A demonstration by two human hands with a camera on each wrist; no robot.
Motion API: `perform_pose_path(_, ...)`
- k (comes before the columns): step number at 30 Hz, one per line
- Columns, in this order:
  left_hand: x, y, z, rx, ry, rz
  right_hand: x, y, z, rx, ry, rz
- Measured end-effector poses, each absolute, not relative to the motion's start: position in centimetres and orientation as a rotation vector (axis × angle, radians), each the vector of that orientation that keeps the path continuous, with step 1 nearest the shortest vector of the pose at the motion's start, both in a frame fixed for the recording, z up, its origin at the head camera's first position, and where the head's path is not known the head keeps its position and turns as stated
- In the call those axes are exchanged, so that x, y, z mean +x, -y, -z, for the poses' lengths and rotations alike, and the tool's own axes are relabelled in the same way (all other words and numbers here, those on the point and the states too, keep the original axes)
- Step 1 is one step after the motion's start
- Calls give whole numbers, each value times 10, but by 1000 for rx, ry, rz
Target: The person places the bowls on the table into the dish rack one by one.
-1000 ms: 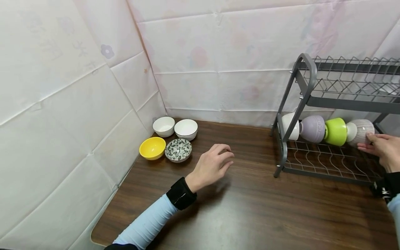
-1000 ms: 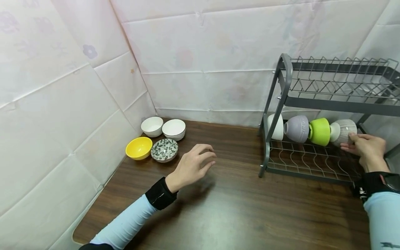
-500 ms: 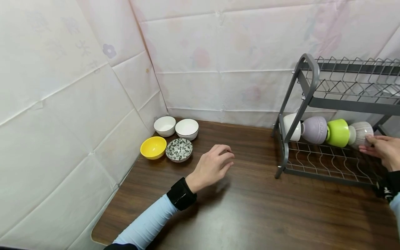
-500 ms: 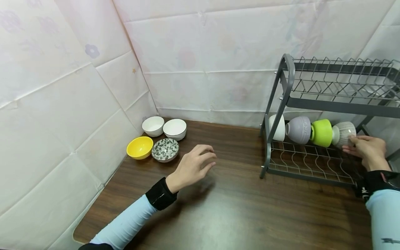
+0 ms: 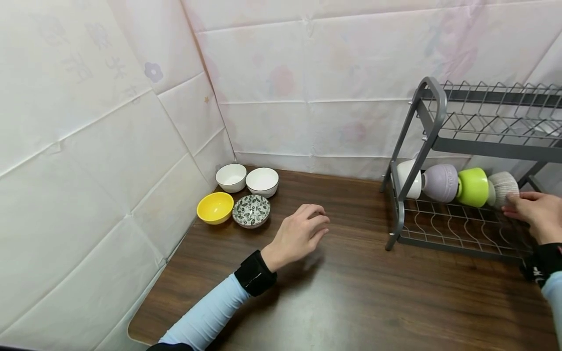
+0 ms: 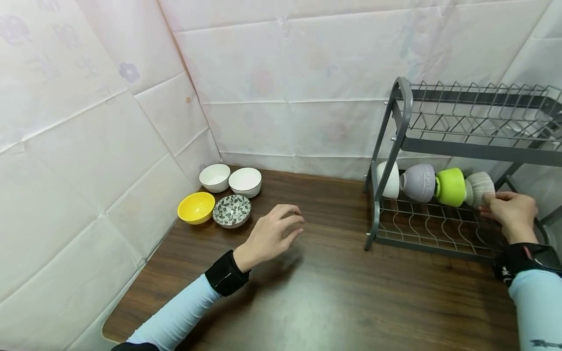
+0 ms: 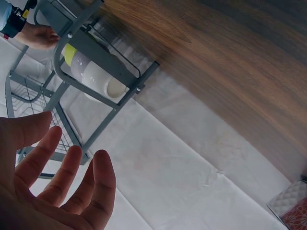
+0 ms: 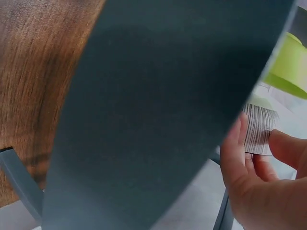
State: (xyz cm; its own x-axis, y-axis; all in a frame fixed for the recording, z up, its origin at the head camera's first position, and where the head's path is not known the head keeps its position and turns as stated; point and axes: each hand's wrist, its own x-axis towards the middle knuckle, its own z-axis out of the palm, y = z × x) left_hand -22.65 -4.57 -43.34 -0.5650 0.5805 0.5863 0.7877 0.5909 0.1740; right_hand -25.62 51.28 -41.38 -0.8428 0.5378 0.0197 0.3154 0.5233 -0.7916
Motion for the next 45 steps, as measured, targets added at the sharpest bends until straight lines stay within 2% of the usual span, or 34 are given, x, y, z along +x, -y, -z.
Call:
perform_pose_path(11,-226,46,438,-1086,2353,584,-240,-488,417,-816,2464,-1009)
perform_pose_path(16,-226,47,440,-1075,2366,569,-226,-466,417,-756,2423,-880)
perform_pose_path(21,-226,47,441,-1064,2367,579,-208,-436,409,-556,2397,-797)
perform_pose_path(29,-226,50,445,-1039,2403,576,-175,-371,398,-8,2220,-786)
perform_pose_path(35,-226,53,446,-995,2423,598,-164,-324,406,353,2160,-794)
perform_pose_path(45,-228,58,449,-939,2449,600,-157,-277,441,522,2289,-700)
